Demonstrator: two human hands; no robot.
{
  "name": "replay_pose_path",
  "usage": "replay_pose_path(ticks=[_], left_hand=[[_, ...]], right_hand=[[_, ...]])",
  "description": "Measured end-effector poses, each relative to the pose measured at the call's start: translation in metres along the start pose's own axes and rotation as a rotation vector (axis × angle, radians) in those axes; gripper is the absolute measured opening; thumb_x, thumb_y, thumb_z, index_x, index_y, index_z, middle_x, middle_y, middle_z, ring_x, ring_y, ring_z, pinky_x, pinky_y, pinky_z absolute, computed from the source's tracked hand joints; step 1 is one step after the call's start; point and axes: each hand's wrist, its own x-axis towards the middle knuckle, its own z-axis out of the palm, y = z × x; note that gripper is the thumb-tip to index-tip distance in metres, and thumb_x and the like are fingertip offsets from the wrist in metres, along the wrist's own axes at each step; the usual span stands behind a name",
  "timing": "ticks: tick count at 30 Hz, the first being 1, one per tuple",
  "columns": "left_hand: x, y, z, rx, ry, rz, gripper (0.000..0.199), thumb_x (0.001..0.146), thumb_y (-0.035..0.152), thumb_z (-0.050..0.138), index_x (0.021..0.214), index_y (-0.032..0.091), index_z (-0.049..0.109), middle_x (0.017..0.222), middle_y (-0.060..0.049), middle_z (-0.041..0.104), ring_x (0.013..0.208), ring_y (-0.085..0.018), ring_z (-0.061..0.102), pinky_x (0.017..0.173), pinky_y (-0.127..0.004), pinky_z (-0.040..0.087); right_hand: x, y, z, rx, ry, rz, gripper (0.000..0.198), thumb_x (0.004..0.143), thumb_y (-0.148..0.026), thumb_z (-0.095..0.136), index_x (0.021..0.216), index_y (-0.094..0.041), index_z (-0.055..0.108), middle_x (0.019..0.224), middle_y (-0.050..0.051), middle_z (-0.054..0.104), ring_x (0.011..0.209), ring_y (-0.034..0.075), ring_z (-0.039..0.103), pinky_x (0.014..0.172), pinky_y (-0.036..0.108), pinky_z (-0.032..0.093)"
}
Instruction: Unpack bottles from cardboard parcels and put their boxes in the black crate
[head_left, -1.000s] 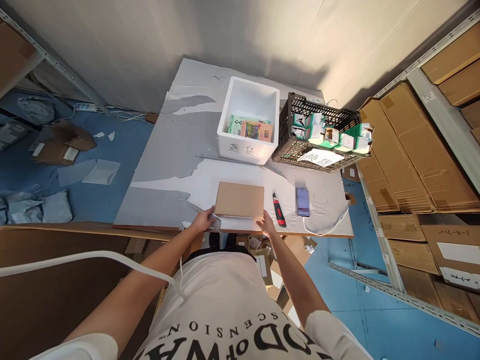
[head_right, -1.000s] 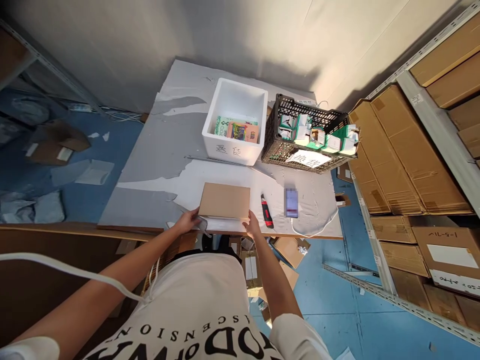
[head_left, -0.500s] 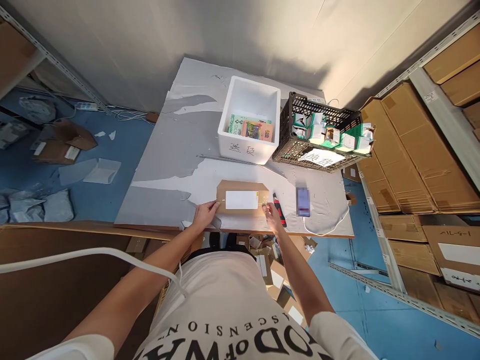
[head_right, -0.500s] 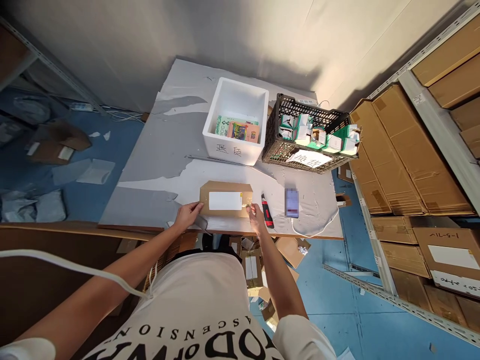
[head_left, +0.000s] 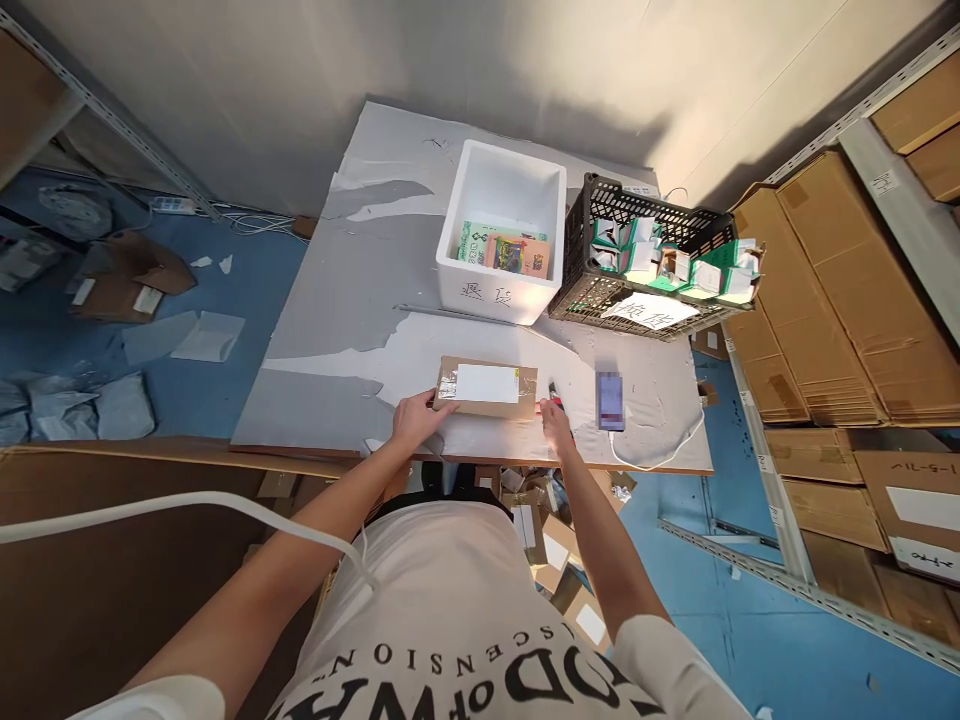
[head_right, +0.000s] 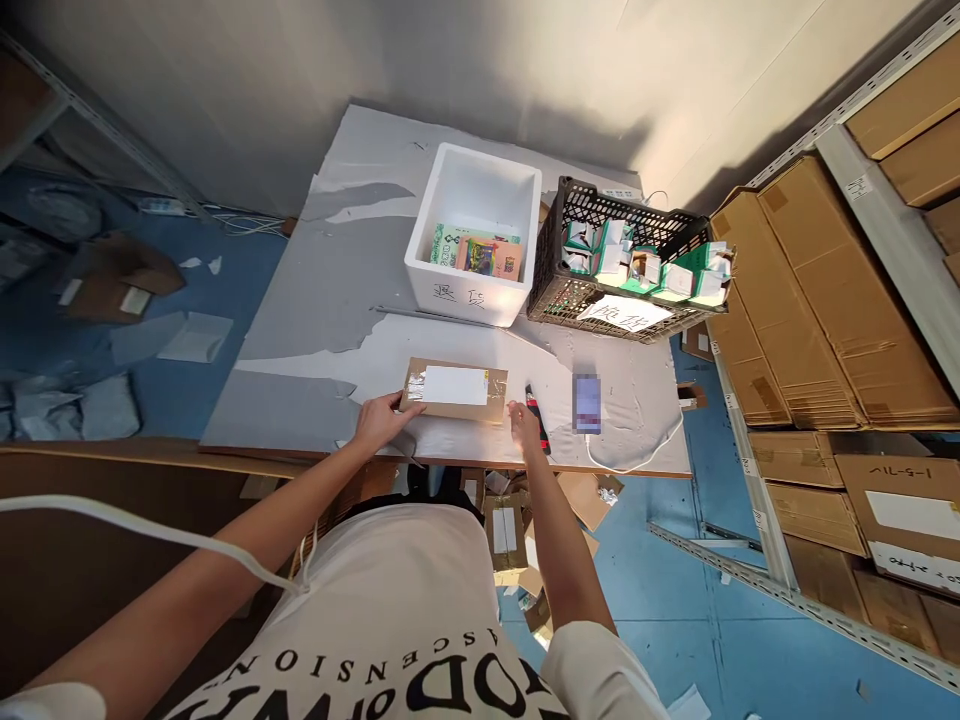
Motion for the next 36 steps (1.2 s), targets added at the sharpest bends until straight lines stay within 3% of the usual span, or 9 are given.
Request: replay_pose_path(ticks=[4, 7, 9, 12, 15, 18, 22, 27, 36], left_hand=[[-0.002, -0.003, 0.011, -0.012, 0.104, 0.032, 0.064, 0.081, 0.060, 0.055, 0.131, 0.020, 0.054, 0.122, -0.012, 0.065, 0.110, -0.029, 0.061, 0.085, -0.035, 0.049], [-0.007, -0.004, 0.020, -0.024, 0.228, 0.216, 0.063, 0.088, 0.050, 0.050, 0.139, 0.014, 0.042, 0.143, -0.016, 0.046, 0.131, -0.030, 0.045, 0.102, -0.040, 0.043], [-0.011, -0.004, 0.024, 0.015, 0.261, 0.404, 0.058, 0.091, 0.045, 0.047, 0.139, 0.013, 0.042, 0.148, -0.018, 0.039, 0.137, -0.031, 0.036, 0.108, -0.046, 0.036], [-0.014, 0.000, 0.028, 0.118, 0.171, 0.730, 0.052, 0.093, 0.036, 0.046, 0.140, 0.014, 0.042, 0.148, -0.017, 0.039, 0.140, -0.030, 0.030, 0.112, -0.048, 0.032], [-0.009, 0.001, 0.031, 0.194, 0.063, 0.912, 0.049, 0.093, 0.023, 0.042, 0.141, 0.014, 0.040, 0.146, -0.015, 0.042, 0.141, -0.025, 0.030, 0.113, -0.046, 0.031], [0.003, -0.002, 0.038, 0.226, 0.046, 0.951, 0.052, 0.090, 0.006, 0.034, 0.141, 0.015, 0.041, 0.143, -0.013, 0.046, 0.139, -0.021, 0.034, 0.112, -0.044, 0.032], [0.013, -0.012, 0.049, 0.245, 0.078, 1.004, 0.052, 0.089, 0.003, 0.029, 0.138, 0.015, 0.045, 0.138, -0.012, 0.053, 0.135, -0.020, 0.040, 0.110, -0.043, 0.036], [0.014, -0.018, 0.059, 0.221, 0.138, 1.022, 0.047, 0.091, 0.006, 0.031, 0.134, 0.014, 0.048, 0.132, -0.012, 0.058, 0.131, -0.019, 0.045, 0.110, -0.042, 0.038], [0.014, -0.018, 0.062, 0.126, 0.123, 0.986, 0.048, 0.090, 0.008, 0.032, 0.135, 0.013, 0.048, 0.135, -0.014, 0.055, 0.134, -0.020, 0.043, 0.111, -0.044, 0.036]], right_hand=[[0.005, 0.016, -0.007, -0.343, 0.079, 0.214, 0.053, 0.078, -0.043, 0.060, 0.124, -0.018, 0.049, 0.128, 0.016, 0.051, 0.121, 0.030, 0.047, 0.092, 0.039, 0.043], [0.005, 0.029, -0.008, -0.484, 0.042, 0.276, 0.063, 0.075, -0.033, 0.064, 0.131, -0.017, 0.041, 0.127, 0.019, 0.050, 0.118, 0.033, 0.049, 0.088, 0.044, 0.045], [0.005, 0.035, -0.011, -0.474, 0.030, 0.253, 0.059, 0.077, -0.025, 0.059, 0.132, -0.016, 0.039, 0.123, 0.020, 0.052, 0.113, 0.032, 0.053, 0.085, 0.045, 0.046], [0.010, 0.032, -0.024, -0.441, 0.037, 0.186, 0.058, 0.078, -0.018, 0.051, 0.134, -0.014, 0.038, 0.119, 0.019, 0.055, 0.110, 0.029, 0.055, 0.088, 0.044, 0.046], [0.017, 0.002, -0.041, -0.295, 0.131, -0.075, 0.054, 0.084, -0.018, 0.036, 0.137, -0.011, 0.035, 0.121, 0.018, 0.054, 0.112, 0.026, 0.054, 0.093, 0.041, 0.045], [0.017, -0.056, -0.047, -0.253, 0.077, -0.497, 0.055, 0.089, -0.017, 0.028, 0.143, -0.012, 0.027, 0.127, 0.015, 0.051, 0.116, 0.024, 0.051, 0.094, 0.036, 0.044], [0.010, -0.135, -0.027, -0.657, -0.378, -0.880, 0.063, 0.092, -0.017, 0.036, 0.150, -0.030, 0.016, 0.118, 0.009, 0.055, 0.101, 0.021, 0.057, 0.081, 0.031, 0.047], [0.002, -0.173, -0.006, -1.044, -0.532, -0.937, 0.058, 0.096, -0.019, 0.032, 0.150, -0.036, 0.019, 0.116, 0.010, 0.056, 0.097, 0.023, 0.059, 0.071, 0.030, 0.046], [-0.001, -0.173, -0.006, -1.190, -0.490, -0.915, 0.055, 0.097, -0.022, 0.026, 0.150, -0.035, 0.017, 0.123, 0.013, 0.053, 0.097, 0.026, 0.059, 0.067, 0.032, 0.047]])
